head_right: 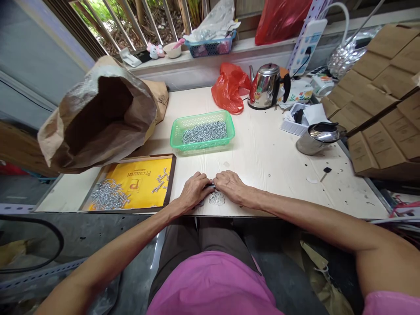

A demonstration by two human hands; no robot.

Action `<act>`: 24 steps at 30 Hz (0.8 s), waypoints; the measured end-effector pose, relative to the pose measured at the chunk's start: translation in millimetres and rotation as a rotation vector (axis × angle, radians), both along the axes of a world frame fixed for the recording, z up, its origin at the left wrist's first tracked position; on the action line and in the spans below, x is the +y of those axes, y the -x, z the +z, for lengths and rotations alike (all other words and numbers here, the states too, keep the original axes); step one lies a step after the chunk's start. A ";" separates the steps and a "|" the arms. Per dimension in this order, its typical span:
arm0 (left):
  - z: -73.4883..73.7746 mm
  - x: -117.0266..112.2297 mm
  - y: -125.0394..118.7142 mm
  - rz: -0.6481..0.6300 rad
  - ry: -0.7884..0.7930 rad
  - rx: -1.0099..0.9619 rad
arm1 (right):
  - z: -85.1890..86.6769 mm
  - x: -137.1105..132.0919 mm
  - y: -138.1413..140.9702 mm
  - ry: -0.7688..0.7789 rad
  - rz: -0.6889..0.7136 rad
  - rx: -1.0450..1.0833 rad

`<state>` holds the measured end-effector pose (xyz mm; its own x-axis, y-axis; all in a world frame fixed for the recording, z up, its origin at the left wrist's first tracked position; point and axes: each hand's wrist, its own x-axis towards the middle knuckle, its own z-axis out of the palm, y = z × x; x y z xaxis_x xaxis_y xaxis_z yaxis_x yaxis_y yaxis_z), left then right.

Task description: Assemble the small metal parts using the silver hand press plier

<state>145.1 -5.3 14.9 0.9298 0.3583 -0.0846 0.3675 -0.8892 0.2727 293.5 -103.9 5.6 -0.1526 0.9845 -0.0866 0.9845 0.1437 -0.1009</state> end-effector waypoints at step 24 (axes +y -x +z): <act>-29.5 -77.4 30.5 -0.004 0.062 -0.336 | 34.7 53.5 33.6 -0.087 0.178 0.083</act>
